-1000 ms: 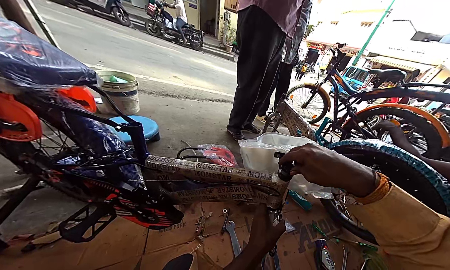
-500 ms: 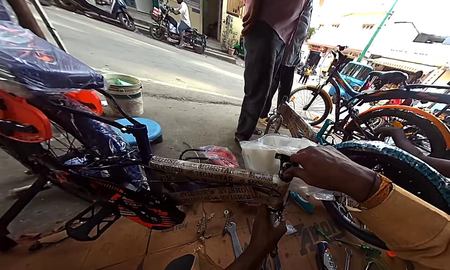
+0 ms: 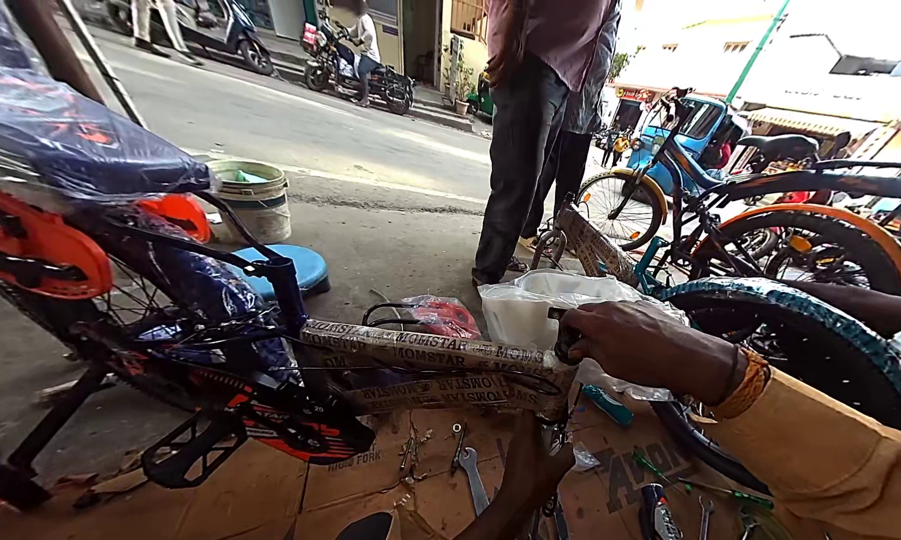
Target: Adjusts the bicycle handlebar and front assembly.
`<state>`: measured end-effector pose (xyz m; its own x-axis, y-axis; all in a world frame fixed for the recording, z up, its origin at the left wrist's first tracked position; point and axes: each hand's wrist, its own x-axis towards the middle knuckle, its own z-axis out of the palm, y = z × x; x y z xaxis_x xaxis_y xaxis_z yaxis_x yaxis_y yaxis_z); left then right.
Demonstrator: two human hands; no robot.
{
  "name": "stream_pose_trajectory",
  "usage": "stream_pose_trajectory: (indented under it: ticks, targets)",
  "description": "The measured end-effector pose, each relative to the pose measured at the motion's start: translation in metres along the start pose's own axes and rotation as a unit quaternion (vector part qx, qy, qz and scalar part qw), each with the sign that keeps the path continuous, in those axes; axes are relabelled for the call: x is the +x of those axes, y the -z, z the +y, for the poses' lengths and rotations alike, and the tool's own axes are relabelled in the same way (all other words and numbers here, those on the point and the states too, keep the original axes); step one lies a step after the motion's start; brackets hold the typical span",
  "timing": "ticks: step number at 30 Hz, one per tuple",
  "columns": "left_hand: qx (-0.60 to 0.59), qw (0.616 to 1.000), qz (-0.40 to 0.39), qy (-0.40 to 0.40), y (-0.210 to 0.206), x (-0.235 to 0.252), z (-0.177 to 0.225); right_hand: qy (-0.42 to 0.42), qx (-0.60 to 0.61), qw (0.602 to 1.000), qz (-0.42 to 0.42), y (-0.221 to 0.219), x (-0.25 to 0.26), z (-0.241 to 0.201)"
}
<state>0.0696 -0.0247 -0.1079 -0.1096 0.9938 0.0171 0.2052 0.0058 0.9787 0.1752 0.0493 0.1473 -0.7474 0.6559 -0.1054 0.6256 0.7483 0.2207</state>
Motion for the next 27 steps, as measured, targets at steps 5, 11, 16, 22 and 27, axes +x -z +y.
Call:
stream_pose_trajectory:
  ticks: [5,11,16,22,27]
  targets:
    - [0.004,1.0,0.0,-0.002,0.0,0.0,0.0,-0.008,0.055,0.997,0.047,-0.007,0.003,0.008]
    - [0.01,1.0,-0.002,0.002,0.0,-0.001,0.001,0.085,0.112,0.989,0.04,-0.007,0.01,0.016]
    - [0.004,1.0,-0.003,0.01,0.0,-0.001,0.002,0.107,0.118,0.986,0.039,-0.002,0.009,0.016]
    - [0.005,1.0,-0.004,0.013,0.0,-0.001,0.002,0.033,0.102,0.993,0.041,-0.003,0.008,0.014]
    - [0.007,1.0,-0.005,0.005,0.0,0.0,0.001,0.055,0.073,0.995,0.038,-0.003,0.011,0.012]
